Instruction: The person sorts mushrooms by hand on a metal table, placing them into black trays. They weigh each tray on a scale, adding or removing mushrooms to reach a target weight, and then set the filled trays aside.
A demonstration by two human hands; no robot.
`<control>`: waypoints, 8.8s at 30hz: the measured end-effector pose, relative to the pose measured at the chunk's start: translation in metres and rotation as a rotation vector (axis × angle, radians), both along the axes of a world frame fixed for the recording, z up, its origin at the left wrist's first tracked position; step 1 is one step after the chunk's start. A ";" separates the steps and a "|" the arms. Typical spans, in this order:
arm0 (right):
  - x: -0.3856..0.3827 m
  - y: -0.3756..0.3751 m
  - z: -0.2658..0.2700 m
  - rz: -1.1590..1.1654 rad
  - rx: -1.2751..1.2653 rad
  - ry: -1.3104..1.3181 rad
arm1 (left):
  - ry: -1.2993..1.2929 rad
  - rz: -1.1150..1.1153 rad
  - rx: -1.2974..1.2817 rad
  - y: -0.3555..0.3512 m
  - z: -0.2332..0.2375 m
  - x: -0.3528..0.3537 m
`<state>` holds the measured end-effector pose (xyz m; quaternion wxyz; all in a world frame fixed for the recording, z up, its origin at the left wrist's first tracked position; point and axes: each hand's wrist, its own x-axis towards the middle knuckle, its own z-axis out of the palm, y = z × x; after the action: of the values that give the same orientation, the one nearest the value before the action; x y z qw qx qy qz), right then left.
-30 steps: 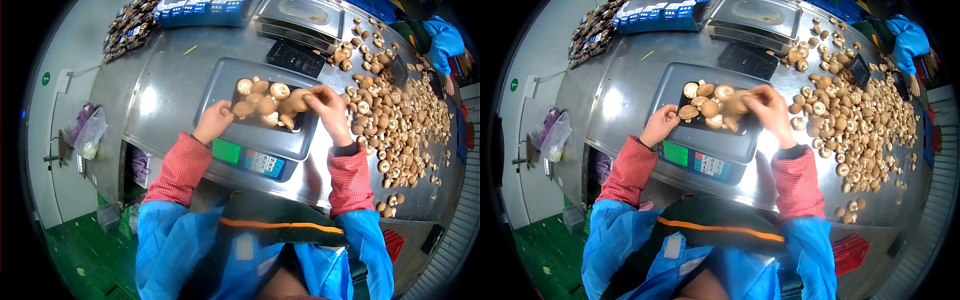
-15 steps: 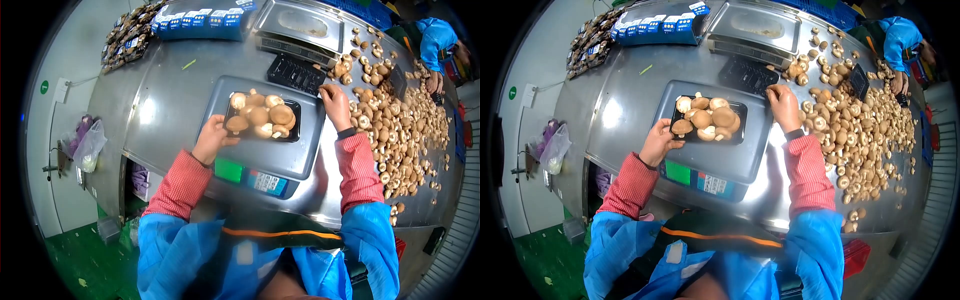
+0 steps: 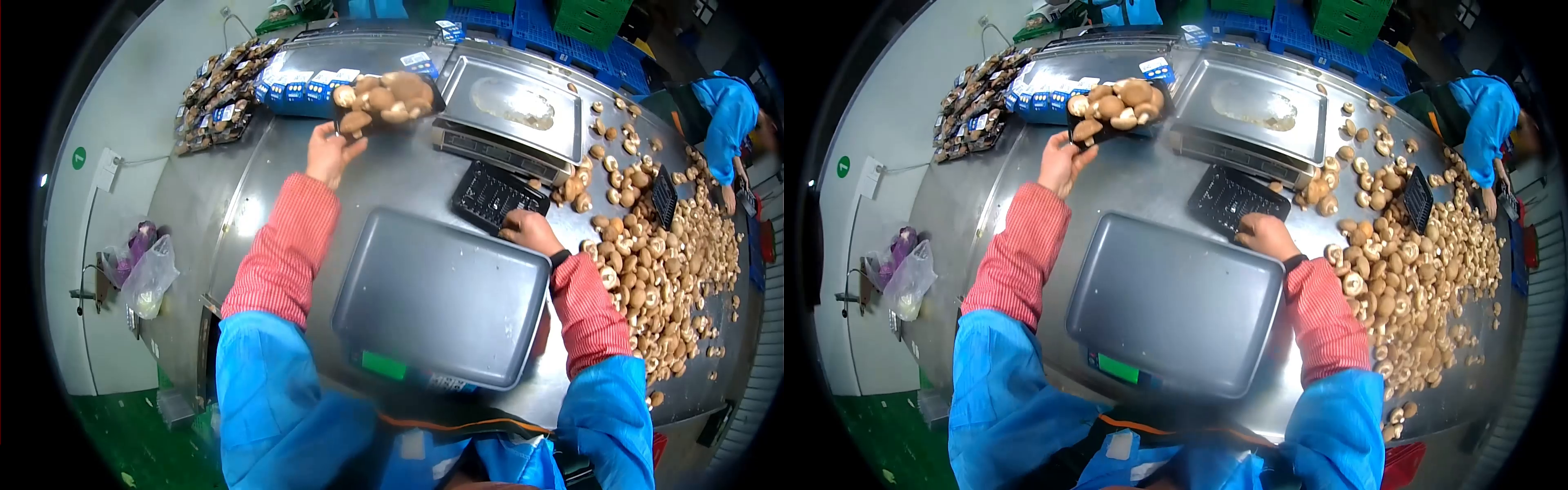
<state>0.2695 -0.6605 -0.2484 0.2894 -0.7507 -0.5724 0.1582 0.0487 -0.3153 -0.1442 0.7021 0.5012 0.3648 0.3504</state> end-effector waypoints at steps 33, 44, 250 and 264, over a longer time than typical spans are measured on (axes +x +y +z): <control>0.015 0.009 -0.041 -0.010 0.077 -0.124 | 0.078 -0.450 -0.195 -0.188 0.033 -0.059; -0.054 -0.126 0.103 -0.409 0.810 -0.255 | -0.124 -0.724 -0.351 -0.328 0.063 -0.030; -0.021 -0.059 0.089 -0.474 0.439 0.273 | 1.142 0.159 0.886 0.018 -0.160 -0.096; -0.213 -0.198 0.123 -0.297 0.282 -0.296 | 0.300 -1.027 -0.155 -0.310 0.020 -0.039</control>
<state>0.0564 -0.8581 -0.1259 0.3244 -0.7936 -0.5086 -0.0793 0.0093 -0.6255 -0.1239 0.7582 0.6063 0.1940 -0.1413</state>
